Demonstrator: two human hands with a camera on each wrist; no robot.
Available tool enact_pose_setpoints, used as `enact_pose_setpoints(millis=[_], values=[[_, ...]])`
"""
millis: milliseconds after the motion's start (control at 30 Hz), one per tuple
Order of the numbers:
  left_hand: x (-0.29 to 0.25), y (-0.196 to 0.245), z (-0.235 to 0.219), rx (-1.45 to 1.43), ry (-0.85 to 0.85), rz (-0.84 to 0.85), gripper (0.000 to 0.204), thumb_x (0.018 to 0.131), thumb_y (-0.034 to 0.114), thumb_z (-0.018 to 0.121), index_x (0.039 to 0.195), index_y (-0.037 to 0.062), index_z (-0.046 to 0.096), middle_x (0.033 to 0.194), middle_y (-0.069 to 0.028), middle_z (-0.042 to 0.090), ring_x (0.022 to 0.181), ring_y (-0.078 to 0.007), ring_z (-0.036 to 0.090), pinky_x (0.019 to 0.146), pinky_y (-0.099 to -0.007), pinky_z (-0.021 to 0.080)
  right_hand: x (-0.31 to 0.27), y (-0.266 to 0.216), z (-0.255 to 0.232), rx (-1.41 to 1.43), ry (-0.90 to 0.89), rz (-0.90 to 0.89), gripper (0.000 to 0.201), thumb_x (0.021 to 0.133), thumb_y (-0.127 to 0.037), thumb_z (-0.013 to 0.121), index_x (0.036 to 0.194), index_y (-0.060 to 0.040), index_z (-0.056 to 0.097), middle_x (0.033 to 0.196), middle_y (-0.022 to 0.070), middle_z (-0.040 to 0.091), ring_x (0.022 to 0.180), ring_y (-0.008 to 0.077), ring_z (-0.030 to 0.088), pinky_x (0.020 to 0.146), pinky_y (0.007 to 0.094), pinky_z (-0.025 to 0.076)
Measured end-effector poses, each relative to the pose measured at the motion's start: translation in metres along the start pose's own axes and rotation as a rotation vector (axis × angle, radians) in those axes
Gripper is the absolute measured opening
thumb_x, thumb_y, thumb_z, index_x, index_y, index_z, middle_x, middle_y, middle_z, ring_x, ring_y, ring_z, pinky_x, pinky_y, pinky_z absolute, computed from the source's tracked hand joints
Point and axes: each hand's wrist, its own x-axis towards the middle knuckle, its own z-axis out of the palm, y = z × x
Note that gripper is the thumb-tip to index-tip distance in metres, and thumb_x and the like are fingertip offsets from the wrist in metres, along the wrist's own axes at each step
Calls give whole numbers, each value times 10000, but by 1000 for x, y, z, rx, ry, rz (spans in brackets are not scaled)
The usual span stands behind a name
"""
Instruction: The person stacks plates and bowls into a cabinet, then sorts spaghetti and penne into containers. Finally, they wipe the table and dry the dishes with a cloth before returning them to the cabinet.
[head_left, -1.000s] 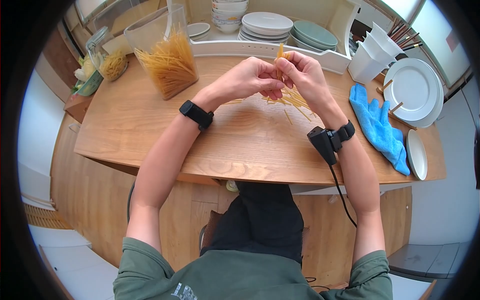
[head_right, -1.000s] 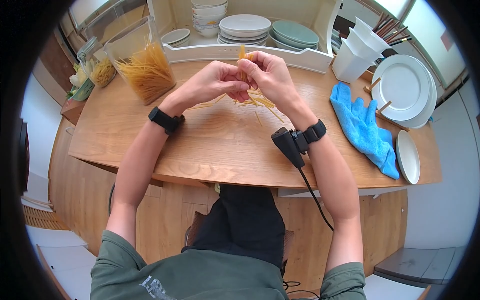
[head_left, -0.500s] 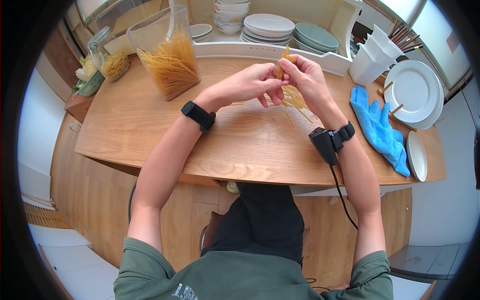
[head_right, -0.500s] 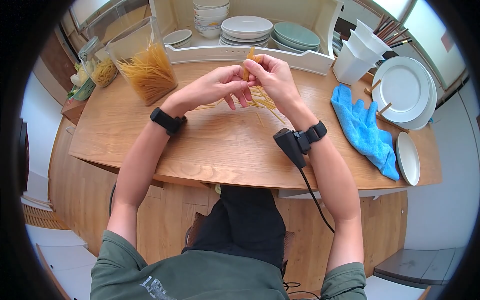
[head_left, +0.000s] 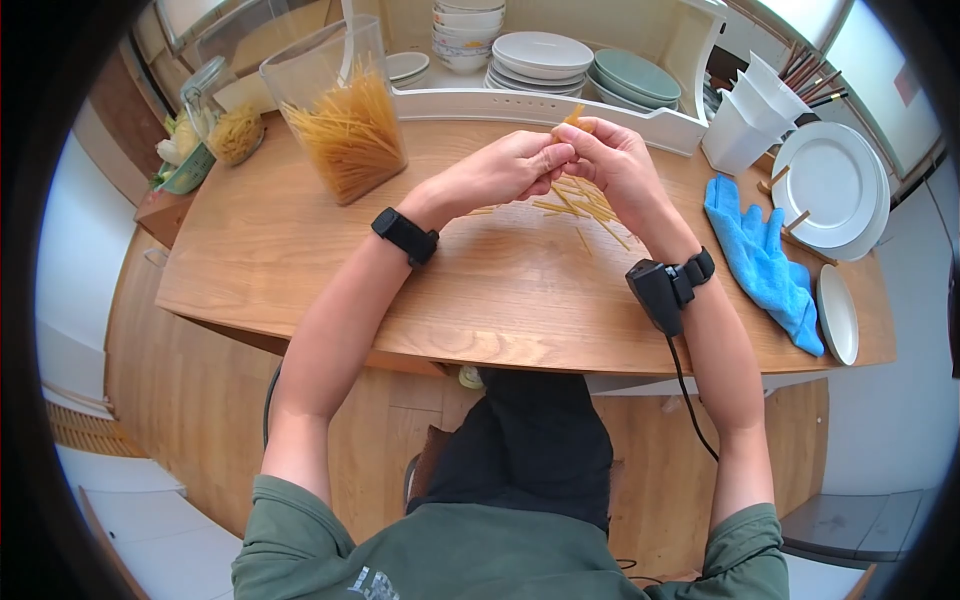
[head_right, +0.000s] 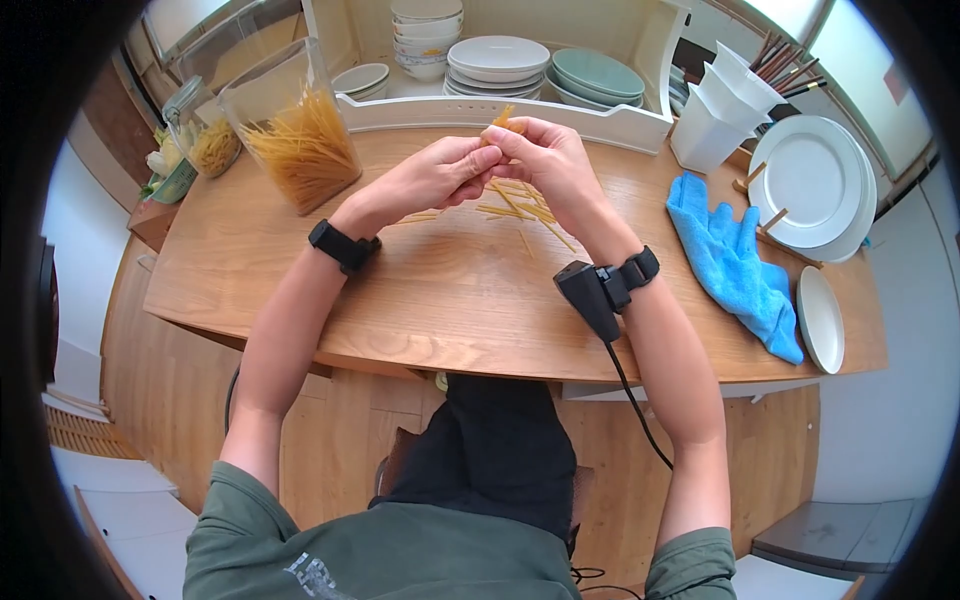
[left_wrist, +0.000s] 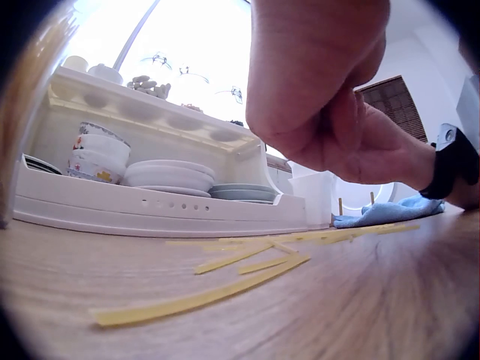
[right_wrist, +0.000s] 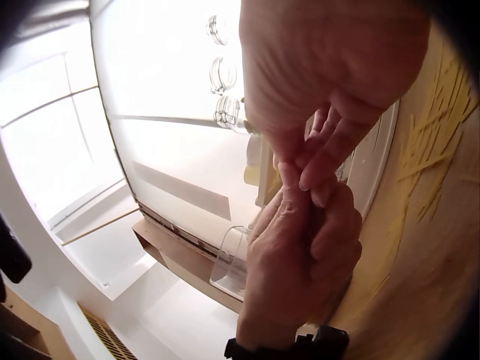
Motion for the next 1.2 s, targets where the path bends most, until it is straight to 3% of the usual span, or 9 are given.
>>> enact_pose_setpoints(millis=[400,600,733,800,867,933,1000,1133,1200], values=[[-8,13,-5,24,-4,-101,354,1048,352,377,894,69,522,615,38,431,444,-38,384,369,-196,303,1,1,-5,56,-92,35,226,940,-223,631,1024,-14,654,952,47,665,855,85,625,768,216,538],[-21,40,-21,121,86,-156,355,1047,316,386,783,86,445,556,26,446,383,-56,400,350,-209,313,5,5,-14,162,34,47,210,974,-216,580,1066,-32,615,932,11,626,839,71,610,789,223,543],[-36,79,-39,274,215,-149,354,1042,316,413,790,77,481,572,35,447,415,-50,396,371,-210,319,10,11,-30,345,99,153,146,968,-191,586,970,-46,606,879,11,604,796,87,577,755,230,529],[-42,96,-62,458,245,-97,358,1040,313,419,793,69,506,588,39,447,440,-52,396,391,-215,321,12,13,-35,233,183,124,125,962,-175,589,965,-51,608,862,3,603,770,78,562,719,223,507],[-53,123,-88,779,270,-62,372,1027,295,426,801,14,522,620,-22,473,565,-136,456,519,-312,391,11,13,-36,211,193,127,117,961,-166,586,960,-51,608,854,1,602,762,74,557,712,222,500],[-68,144,-118,938,324,-143,370,1022,298,427,824,6,538,628,-58,455,596,-174,441,566,-351,393,11,13,-37,189,209,132,109,960,-157,583,954,-51,608,847,-1,600,754,70,551,704,220,492],[-80,160,-148,1235,326,-220,290,989,254,467,847,22,569,682,-104,543,629,-230,526,610,-372,430,11,15,-39,149,170,133,109,961,-154,575,944,-51,605,842,-4,593,753,67,549,708,217,493],[-90,154,-183,1632,323,-335,213,930,183,535,836,-8,532,690,-140,554,647,-271,552,603,-378,444,10,13,-35,97,178,131,110,960,-153,573,947,-48,603,838,-3,588,752,66,548,707,220,494],[-87,149,-178,1826,299,-375,143,862,142,550,830,3,569,800,-162,629,753,-326,616,658,-401,487,10,13,-36,71,180,120,116,960,-155,574,957,-43,603,838,-1,586,752,66,551,710,222,497]])
